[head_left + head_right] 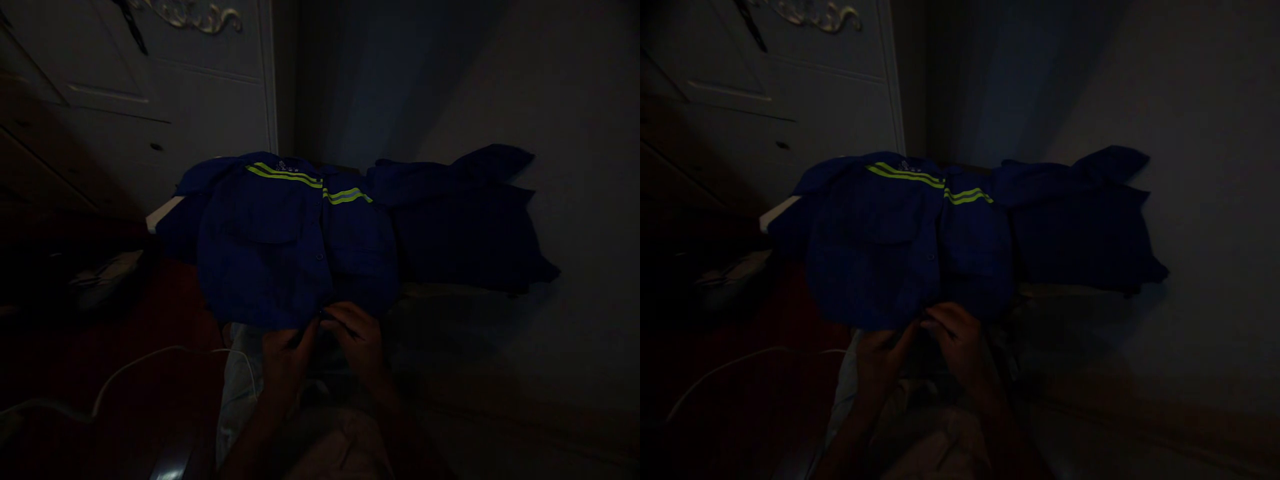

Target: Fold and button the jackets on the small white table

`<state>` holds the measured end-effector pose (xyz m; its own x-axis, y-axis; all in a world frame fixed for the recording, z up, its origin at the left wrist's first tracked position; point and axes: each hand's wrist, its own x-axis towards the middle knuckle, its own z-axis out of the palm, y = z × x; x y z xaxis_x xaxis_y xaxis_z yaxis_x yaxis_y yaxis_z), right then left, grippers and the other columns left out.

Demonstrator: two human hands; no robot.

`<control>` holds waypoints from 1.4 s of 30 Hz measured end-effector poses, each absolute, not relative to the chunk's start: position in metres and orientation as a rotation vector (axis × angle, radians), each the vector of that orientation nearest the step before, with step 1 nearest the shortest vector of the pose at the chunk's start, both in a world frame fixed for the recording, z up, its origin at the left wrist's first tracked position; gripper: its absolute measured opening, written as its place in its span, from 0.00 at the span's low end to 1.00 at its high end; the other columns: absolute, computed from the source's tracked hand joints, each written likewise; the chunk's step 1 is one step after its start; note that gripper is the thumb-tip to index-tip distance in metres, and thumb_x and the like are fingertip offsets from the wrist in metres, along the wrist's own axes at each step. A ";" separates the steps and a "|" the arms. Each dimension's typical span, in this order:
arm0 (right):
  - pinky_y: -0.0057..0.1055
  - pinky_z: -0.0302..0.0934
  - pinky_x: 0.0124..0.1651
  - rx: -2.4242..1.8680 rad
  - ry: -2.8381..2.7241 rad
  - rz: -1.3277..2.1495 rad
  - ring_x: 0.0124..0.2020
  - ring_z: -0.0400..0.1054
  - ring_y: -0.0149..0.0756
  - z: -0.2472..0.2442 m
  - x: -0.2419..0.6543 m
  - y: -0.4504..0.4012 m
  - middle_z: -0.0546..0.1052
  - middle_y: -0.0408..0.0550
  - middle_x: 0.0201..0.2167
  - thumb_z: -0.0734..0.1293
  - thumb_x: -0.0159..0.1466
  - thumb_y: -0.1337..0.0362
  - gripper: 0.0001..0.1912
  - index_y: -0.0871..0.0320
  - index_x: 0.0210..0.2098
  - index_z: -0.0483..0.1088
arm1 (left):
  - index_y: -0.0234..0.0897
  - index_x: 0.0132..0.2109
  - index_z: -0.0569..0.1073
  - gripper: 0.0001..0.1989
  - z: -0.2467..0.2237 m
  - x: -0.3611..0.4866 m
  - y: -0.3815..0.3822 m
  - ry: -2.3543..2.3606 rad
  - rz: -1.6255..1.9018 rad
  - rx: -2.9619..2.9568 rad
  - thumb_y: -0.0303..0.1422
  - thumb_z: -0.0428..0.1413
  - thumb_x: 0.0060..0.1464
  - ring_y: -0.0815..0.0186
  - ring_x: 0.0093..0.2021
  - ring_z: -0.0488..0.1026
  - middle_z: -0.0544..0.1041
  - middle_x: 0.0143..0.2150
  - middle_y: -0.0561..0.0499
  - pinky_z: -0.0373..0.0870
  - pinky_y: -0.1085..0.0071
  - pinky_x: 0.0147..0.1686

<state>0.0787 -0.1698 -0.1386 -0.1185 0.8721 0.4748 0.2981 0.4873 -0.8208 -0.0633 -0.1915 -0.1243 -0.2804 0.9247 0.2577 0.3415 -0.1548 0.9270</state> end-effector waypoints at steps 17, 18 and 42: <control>0.28 0.69 0.37 -1.105 -1.623 0.732 0.34 0.74 0.33 -0.127 0.073 -0.158 0.79 0.46 0.32 0.65 0.64 0.69 0.09 0.54 0.35 0.78 | 0.34 0.22 0.74 0.15 -0.126 -0.069 -0.194 1.453 1.299 1.203 0.38 0.58 0.51 0.72 0.21 0.64 0.69 0.19 0.55 0.61 0.77 0.23; 0.29 0.68 0.37 -1.100 -1.628 0.725 0.34 0.74 0.34 -0.126 0.073 -0.158 0.79 0.46 0.32 0.65 0.64 0.69 0.08 0.54 0.35 0.78 | 0.34 0.23 0.75 0.13 -0.125 -0.070 -0.194 1.427 1.288 1.172 0.38 0.58 0.50 0.70 0.22 0.66 0.71 0.20 0.54 0.63 0.77 0.24; 0.33 0.72 0.43 -0.887 -1.758 0.586 0.38 0.77 0.36 -0.118 0.091 -0.135 0.82 0.46 0.39 0.71 0.62 0.66 0.09 0.50 0.42 0.80 | 0.33 0.27 0.80 0.13 -0.103 -0.061 -0.159 1.360 1.310 0.923 0.40 0.61 0.45 0.65 0.26 0.75 0.77 0.23 0.51 0.72 0.74 0.25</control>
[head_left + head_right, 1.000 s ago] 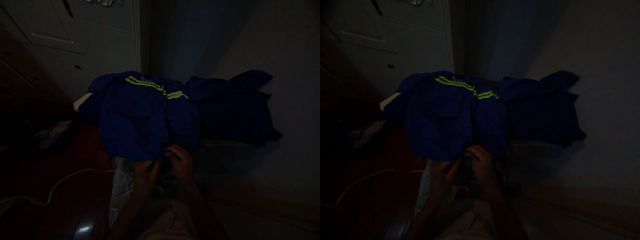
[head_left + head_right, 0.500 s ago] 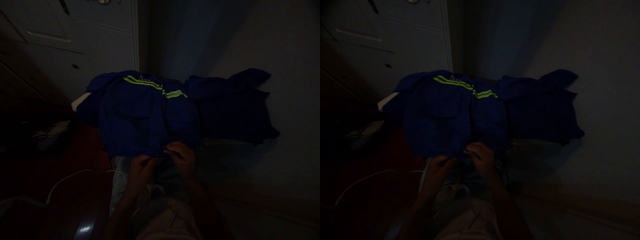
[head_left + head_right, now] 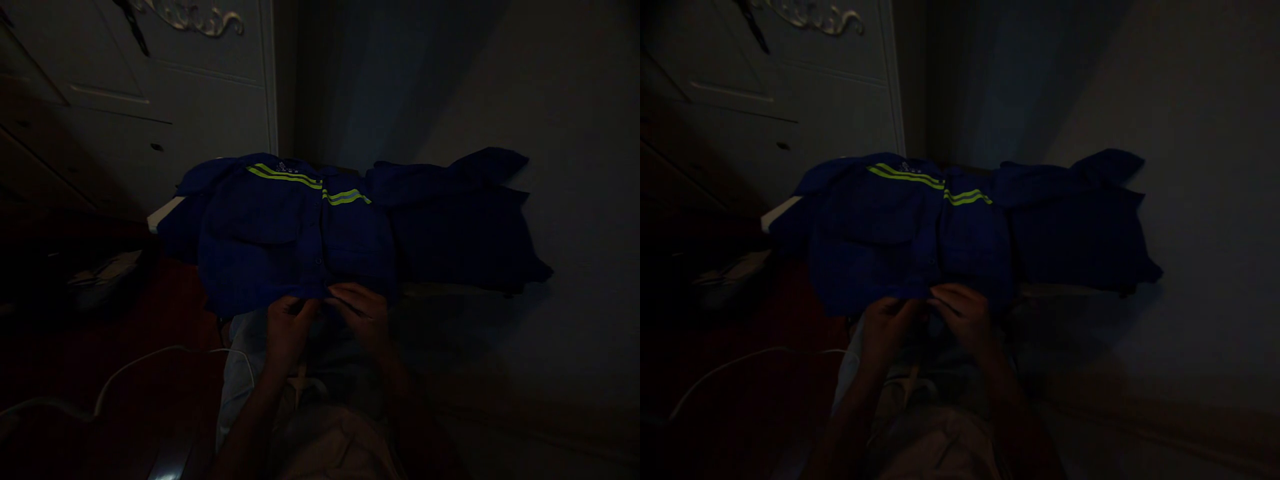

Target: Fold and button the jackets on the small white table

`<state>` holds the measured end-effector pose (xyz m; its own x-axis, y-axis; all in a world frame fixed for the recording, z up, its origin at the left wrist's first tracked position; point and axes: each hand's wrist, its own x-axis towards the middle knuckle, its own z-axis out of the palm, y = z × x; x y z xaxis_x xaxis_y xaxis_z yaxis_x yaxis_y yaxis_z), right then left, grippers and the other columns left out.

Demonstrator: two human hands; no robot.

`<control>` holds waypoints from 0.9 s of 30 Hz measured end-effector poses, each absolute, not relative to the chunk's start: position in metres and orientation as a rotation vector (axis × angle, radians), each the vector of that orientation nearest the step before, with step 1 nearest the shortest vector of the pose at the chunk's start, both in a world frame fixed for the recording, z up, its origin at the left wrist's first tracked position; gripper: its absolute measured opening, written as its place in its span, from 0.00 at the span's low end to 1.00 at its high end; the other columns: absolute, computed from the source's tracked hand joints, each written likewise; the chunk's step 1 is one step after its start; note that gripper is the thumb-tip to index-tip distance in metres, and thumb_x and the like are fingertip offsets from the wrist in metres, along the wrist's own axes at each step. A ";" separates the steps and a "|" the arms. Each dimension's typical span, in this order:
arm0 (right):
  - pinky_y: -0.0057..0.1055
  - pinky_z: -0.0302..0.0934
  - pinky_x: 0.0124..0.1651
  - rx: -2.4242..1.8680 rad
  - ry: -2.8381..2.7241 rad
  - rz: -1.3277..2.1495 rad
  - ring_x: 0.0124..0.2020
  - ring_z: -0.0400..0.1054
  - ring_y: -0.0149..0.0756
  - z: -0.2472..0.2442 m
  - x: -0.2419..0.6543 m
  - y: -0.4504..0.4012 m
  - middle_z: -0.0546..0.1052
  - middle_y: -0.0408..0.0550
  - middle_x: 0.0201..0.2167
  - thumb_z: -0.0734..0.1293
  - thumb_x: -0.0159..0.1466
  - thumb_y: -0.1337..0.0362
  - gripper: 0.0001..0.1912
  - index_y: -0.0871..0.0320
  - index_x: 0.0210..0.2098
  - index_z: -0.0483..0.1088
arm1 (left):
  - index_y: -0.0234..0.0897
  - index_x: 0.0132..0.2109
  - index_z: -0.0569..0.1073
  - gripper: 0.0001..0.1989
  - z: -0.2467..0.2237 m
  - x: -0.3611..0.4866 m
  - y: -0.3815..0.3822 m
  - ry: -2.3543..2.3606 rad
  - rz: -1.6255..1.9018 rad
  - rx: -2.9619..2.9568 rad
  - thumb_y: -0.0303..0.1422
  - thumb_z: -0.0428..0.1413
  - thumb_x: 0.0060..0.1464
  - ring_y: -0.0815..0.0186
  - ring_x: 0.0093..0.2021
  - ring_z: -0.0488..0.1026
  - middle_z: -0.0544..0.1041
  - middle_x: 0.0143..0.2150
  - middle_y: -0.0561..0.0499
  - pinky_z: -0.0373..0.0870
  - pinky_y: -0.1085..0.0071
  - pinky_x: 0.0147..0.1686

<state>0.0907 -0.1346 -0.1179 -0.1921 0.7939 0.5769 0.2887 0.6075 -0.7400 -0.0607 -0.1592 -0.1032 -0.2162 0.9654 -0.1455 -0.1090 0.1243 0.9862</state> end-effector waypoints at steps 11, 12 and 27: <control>0.33 0.69 0.41 -1.223 -1.438 1.081 0.35 0.76 0.39 -0.103 0.093 -0.099 0.82 0.47 0.34 0.74 0.52 0.57 0.12 0.56 0.34 0.80 | 0.35 0.41 0.82 0.14 -0.102 -0.071 -0.157 1.262 1.361 1.167 0.40 0.62 0.51 0.61 0.35 0.79 0.82 0.38 0.44 0.78 0.70 0.31; 0.32 0.69 0.39 -1.214 -1.439 1.130 0.34 0.75 0.38 -0.101 0.094 -0.097 0.82 0.47 0.33 0.74 0.52 0.57 0.13 0.57 0.34 0.80 | 0.36 0.42 0.81 0.12 -0.102 -0.072 -0.157 1.312 1.438 1.314 0.37 0.61 0.53 0.63 0.35 0.79 0.82 0.38 0.45 0.78 0.70 0.33; 0.28 0.67 0.38 -1.069 -1.469 1.548 0.32 0.73 0.30 -0.079 0.106 -0.069 0.81 0.45 0.32 0.77 0.49 0.60 0.20 0.59 0.41 0.78 | 0.42 0.52 0.75 0.12 -0.100 -0.105 -0.098 1.172 1.281 2.867 0.29 0.54 0.63 0.59 0.53 0.72 0.80 0.48 0.46 0.58 0.58 0.49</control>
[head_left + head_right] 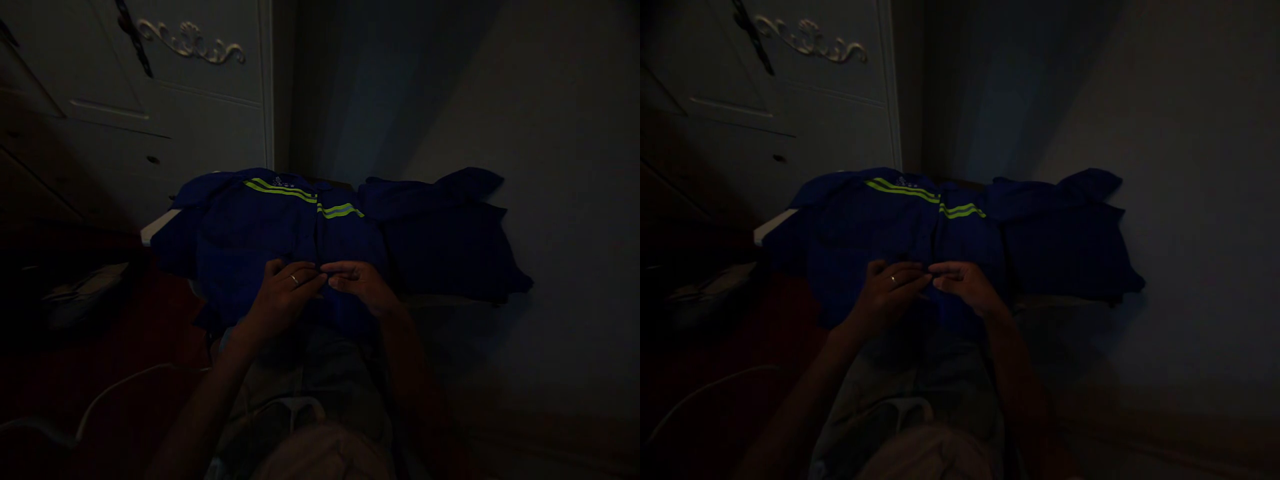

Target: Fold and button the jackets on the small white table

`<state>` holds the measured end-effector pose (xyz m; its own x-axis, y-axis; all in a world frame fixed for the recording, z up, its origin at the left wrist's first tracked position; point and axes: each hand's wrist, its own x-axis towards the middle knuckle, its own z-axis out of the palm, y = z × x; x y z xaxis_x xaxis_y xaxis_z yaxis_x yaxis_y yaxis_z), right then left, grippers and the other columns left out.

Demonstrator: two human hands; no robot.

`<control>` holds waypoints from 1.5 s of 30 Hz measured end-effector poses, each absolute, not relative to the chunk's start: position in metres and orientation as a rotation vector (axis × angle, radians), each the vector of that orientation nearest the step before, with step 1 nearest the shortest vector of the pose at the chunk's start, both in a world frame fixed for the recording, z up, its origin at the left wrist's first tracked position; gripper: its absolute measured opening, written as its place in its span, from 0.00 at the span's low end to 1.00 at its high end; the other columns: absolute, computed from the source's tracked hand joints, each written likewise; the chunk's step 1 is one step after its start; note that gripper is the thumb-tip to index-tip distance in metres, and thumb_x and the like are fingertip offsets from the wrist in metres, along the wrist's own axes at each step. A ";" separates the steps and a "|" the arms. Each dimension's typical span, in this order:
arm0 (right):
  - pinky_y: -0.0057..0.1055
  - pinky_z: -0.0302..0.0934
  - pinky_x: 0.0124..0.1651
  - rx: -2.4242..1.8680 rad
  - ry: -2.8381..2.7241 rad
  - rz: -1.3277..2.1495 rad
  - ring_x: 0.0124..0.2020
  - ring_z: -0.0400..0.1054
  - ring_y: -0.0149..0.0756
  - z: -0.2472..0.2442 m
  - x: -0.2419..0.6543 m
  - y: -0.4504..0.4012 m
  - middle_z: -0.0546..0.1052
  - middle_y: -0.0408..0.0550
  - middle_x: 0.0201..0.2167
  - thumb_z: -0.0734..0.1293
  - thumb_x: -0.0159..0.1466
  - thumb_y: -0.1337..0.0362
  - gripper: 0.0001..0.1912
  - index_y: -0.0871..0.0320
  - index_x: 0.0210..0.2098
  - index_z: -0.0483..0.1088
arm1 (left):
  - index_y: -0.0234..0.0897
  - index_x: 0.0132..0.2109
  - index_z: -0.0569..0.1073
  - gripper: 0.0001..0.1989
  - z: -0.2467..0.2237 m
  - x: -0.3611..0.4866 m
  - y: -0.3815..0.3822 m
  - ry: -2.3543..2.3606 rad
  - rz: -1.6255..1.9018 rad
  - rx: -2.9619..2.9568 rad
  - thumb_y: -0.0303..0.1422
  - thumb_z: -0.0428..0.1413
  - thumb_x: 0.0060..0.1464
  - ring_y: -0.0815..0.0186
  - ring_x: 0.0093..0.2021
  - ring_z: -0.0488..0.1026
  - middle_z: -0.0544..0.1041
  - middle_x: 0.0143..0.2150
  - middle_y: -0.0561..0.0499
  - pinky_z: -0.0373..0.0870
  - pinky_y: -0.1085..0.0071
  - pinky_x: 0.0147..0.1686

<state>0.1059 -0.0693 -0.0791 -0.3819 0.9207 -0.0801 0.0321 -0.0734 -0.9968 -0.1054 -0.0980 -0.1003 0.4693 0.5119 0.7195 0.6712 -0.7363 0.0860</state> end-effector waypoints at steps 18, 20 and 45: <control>0.31 0.66 0.45 -1.113 -1.774 0.900 0.42 0.74 0.37 -0.080 0.100 -0.104 0.80 0.48 0.41 0.74 0.57 0.57 0.14 0.54 0.42 0.79 | 0.36 0.41 0.76 0.07 -0.090 -0.101 -0.098 -1.013 -1.193 -2.501 0.26 0.54 0.58 0.62 0.35 0.71 0.78 0.32 0.50 0.55 0.60 0.38; 0.32 0.67 0.46 -1.128 -1.810 0.857 0.42 0.74 0.37 -0.079 0.099 -0.108 0.80 0.48 0.41 0.73 0.58 0.57 0.13 0.54 0.42 0.79 | 0.36 0.41 0.76 0.07 -0.090 -0.100 -0.099 -1.029 -1.198 -2.496 0.25 0.54 0.58 0.62 0.35 0.71 0.78 0.31 0.50 0.55 0.60 0.37; 0.30 0.66 0.45 -1.068 -1.992 0.524 0.40 0.72 0.34 -0.091 0.094 -0.113 0.76 0.49 0.38 0.62 0.68 0.68 0.12 0.57 0.45 0.76 | 0.39 0.43 0.77 0.06 -0.102 -0.085 -0.113 -1.374 -1.340 -2.461 0.30 0.55 0.61 0.64 0.36 0.74 0.80 0.34 0.50 0.56 0.61 0.39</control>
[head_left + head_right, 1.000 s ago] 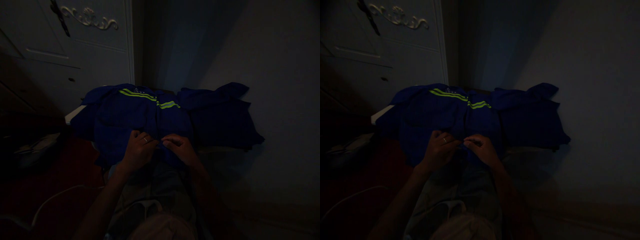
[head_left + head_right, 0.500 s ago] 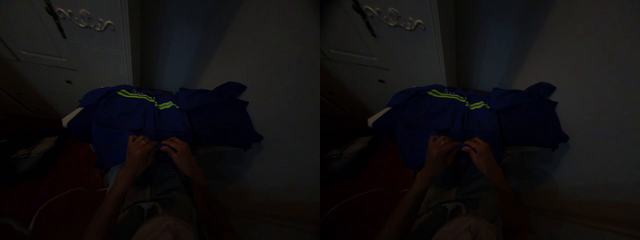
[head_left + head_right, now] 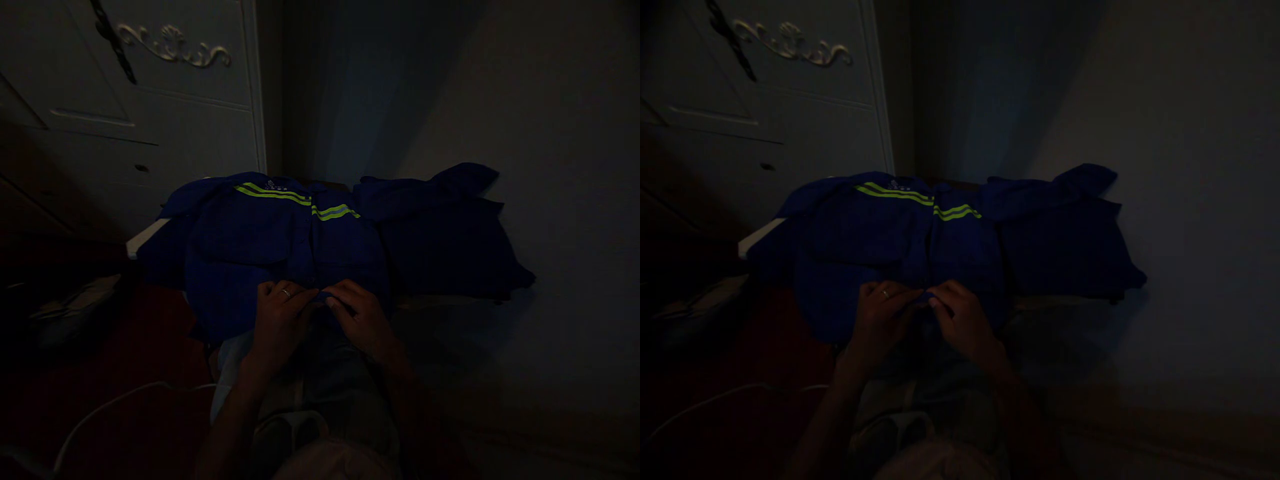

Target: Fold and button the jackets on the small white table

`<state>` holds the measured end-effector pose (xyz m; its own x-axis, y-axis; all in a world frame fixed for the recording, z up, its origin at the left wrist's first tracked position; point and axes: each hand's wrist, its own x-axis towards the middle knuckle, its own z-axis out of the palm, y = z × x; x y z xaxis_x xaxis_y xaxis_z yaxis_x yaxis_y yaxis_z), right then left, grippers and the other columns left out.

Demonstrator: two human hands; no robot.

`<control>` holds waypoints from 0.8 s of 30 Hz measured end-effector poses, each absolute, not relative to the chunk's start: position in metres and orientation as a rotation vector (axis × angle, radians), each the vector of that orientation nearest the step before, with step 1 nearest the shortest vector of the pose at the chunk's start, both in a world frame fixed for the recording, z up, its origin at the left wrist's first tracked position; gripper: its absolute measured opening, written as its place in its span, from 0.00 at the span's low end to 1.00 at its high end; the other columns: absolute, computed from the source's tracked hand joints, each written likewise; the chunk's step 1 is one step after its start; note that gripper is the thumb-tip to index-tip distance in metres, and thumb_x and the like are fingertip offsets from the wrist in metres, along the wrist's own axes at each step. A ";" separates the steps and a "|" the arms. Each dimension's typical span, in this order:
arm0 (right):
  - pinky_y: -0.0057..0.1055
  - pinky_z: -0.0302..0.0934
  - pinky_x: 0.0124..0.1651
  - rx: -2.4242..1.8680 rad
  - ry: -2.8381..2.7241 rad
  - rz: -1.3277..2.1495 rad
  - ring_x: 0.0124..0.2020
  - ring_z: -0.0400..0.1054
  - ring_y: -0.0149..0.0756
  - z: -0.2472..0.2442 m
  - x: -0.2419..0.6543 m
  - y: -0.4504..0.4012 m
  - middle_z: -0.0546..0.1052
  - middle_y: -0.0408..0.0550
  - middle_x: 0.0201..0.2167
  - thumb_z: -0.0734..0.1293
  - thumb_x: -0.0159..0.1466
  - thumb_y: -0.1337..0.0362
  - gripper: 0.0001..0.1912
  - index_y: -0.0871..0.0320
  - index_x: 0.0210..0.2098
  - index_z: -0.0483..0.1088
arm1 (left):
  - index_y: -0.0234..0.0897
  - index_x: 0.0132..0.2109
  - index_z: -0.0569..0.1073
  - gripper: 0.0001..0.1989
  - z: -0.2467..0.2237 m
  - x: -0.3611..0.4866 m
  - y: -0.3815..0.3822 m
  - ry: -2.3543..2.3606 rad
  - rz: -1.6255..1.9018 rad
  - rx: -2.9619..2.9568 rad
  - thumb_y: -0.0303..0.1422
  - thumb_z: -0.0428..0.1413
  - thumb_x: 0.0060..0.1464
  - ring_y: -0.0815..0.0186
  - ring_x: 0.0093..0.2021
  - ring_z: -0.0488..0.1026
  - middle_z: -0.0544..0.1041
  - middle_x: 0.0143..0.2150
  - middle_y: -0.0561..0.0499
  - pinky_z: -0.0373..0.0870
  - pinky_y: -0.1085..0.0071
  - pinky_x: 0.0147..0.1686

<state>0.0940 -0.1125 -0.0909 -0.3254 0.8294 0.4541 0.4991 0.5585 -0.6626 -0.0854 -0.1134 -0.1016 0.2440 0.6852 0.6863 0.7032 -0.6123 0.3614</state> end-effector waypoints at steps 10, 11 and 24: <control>0.28 0.65 0.42 -1.069 -1.875 0.956 0.38 0.72 0.33 -0.084 0.101 -0.106 0.78 0.47 0.36 0.67 0.64 0.63 0.08 0.57 0.39 0.78 | 0.41 0.41 0.79 0.07 -0.107 -0.093 -0.112 -1.433 -1.635 -2.625 0.27 0.58 0.57 0.65 0.37 0.75 0.80 0.34 0.52 0.59 0.63 0.40; 0.28 0.64 0.42 -1.061 -1.870 0.992 0.38 0.72 0.33 -0.083 0.101 -0.104 0.78 0.46 0.36 0.68 0.64 0.63 0.08 0.57 0.38 0.78 | 0.41 0.40 0.79 0.07 -0.108 -0.094 -0.111 -1.453 -1.685 -2.656 0.27 0.59 0.56 0.65 0.37 0.76 0.80 0.34 0.53 0.60 0.63 0.41; 0.29 0.62 0.43 -1.005 -2.062 0.848 0.39 0.70 0.32 -0.087 0.094 -0.102 0.75 0.48 0.38 0.62 0.67 0.65 0.09 0.59 0.42 0.73 | 0.41 0.37 0.81 0.09 -0.114 -0.092 -0.109 -1.719 -1.748 -2.634 0.24 0.58 0.52 0.63 0.35 0.77 0.81 0.33 0.52 0.66 0.65 0.39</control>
